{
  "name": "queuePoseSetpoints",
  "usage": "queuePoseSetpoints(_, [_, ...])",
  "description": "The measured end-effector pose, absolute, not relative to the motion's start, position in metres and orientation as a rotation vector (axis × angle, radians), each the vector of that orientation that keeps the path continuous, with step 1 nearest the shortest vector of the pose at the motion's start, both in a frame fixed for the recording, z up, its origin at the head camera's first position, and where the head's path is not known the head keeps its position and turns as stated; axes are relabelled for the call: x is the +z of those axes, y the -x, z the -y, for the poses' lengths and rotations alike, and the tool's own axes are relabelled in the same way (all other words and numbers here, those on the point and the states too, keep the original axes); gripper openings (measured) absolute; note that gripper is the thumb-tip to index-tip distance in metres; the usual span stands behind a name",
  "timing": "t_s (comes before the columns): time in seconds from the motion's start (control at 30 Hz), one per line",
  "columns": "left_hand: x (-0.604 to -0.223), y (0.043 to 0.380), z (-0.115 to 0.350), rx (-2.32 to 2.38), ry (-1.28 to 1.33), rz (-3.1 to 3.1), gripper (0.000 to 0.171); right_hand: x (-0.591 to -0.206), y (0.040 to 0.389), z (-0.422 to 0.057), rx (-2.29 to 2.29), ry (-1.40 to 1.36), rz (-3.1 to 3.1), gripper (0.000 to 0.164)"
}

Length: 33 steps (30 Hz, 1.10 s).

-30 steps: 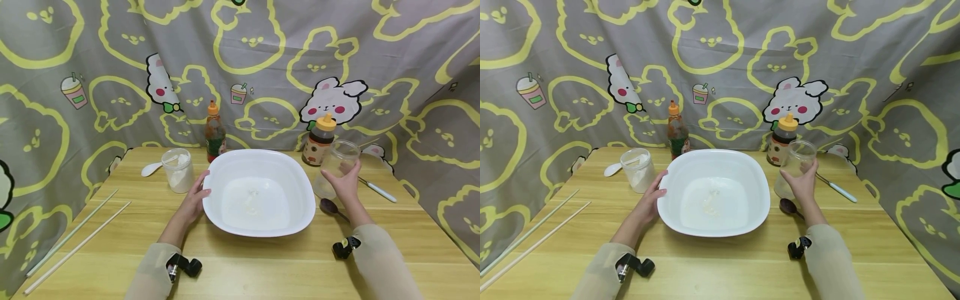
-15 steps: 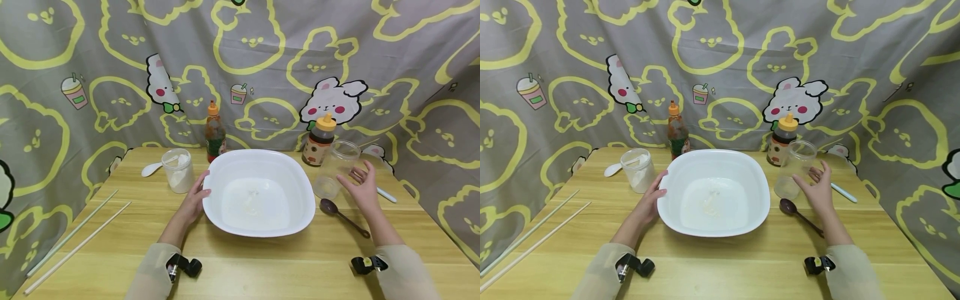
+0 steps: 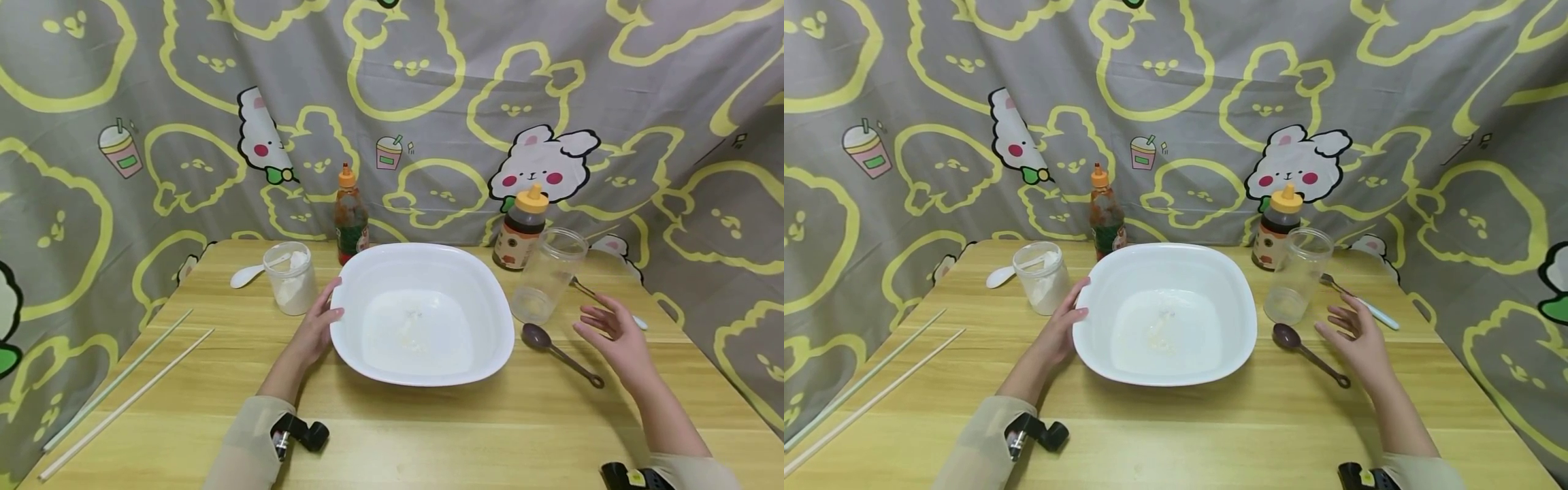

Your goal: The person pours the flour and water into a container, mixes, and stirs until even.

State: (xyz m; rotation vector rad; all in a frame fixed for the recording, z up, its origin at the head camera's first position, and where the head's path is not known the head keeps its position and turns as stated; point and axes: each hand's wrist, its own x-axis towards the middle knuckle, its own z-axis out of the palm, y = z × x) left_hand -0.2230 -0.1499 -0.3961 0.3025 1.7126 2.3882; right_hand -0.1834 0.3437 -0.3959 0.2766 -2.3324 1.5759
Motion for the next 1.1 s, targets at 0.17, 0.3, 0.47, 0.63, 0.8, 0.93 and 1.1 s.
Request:
queuePoseSetpoints(0.17, [-0.394, 0.224, 0.149, 2.391, -0.317, -1.715, 0.064, -0.428, 0.191, -0.376, 1.747, -0.28, 2.219, 0.058])
queuePoseSetpoints(0.3, [-0.393, 0.225, 0.148, 2.398, -0.331, -1.707, 0.063, -0.42, 0.177, -0.369, 1.877, -0.286, 2.168, 0.046])
queuePoseSetpoints(0.47, [-0.393, 0.225, 0.148, 2.389, -0.306, -1.721, 0.063, -0.403, 0.153, -0.349, 1.843, -0.181, 2.276, 0.037])
queuePoseSetpoints(0.63, [-0.395, 0.224, 0.147, 2.378, -0.294, -1.733, 0.063, -0.415, 0.148, -0.354, 1.518, -0.052, 2.563, 0.039])
queuePoseSetpoints(0.8, [-0.395, 0.224, 0.145, 2.375, -0.302, -1.737, 0.063, -0.417, 0.148, -0.355, 1.369, 0.014, 2.704, 0.05])
queuePoseSetpoints(0.93, [-0.394, 0.223, 0.145, 2.386, -0.292, -1.739, 0.064, -0.419, 0.15, -0.356, 1.282, 0.016, 2.763, 0.048])
queuePoseSetpoints(1.1, [-0.395, 0.221, 0.146, 2.395, -0.271, -1.735, 0.063, -0.425, 0.15, -0.355, 1.181, -0.04, 2.784, 0.04])
